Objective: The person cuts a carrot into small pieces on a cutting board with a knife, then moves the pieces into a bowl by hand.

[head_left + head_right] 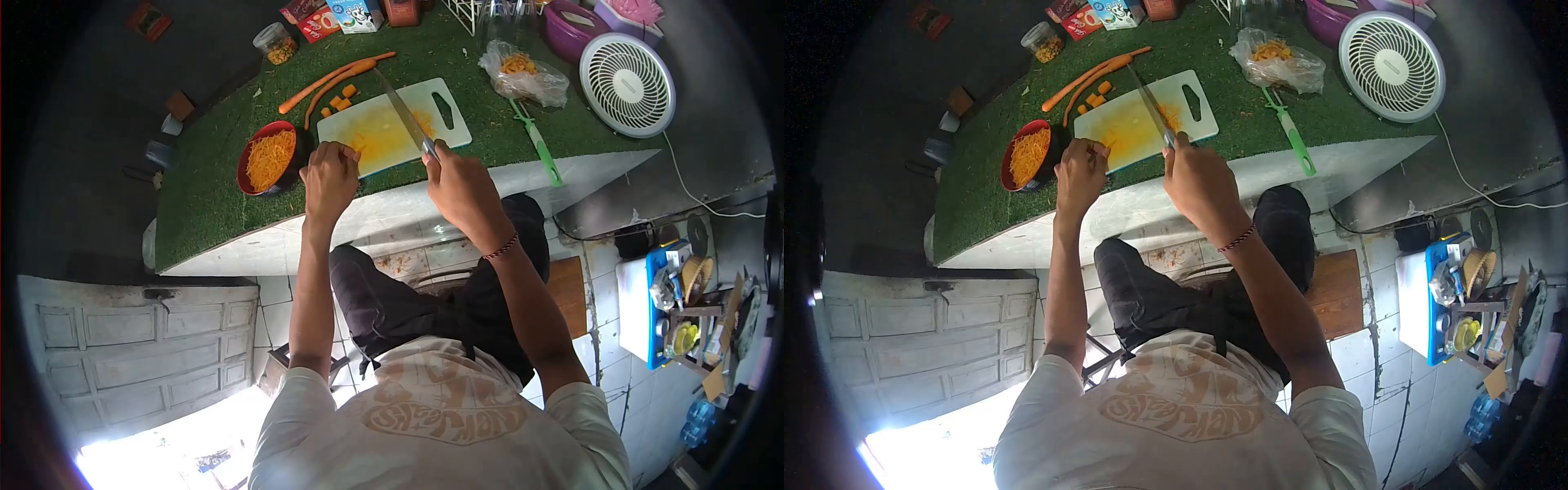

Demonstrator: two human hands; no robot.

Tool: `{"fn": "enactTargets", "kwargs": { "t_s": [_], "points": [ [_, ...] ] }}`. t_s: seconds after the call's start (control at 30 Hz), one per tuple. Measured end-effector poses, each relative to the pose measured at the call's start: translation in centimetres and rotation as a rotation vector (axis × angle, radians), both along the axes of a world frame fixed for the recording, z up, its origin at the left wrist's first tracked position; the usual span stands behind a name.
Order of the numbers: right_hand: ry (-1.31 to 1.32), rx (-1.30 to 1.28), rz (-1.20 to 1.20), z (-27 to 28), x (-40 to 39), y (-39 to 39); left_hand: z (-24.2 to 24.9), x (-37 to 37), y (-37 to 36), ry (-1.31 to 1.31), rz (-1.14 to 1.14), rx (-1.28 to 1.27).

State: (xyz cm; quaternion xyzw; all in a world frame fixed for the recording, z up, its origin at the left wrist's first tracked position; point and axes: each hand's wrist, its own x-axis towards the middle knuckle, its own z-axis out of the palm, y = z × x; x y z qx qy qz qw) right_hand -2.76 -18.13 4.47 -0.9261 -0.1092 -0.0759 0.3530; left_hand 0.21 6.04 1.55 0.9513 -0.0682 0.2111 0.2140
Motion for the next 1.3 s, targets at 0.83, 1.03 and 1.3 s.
{"fn": "enactTargets", "kwargs": {
  "t_s": [0.83,1.03,1.3],
  "points": [
    [0.039,0.047,0.103,1.8,-0.9,-1.1,0.3,0.5,-4.9,-0.114,0.103,0.26],
    [0.064,0.071,0.065,1.5,-2.4,0.0,0.2,-0.3,-4.5,-0.179,0.083,0.091],
    [0.187,0.169,0.045,0.4,-2.2,1.4,-1.0,-1.6,-4.5,-0.226,-0.045,0.001]
  ]
}}
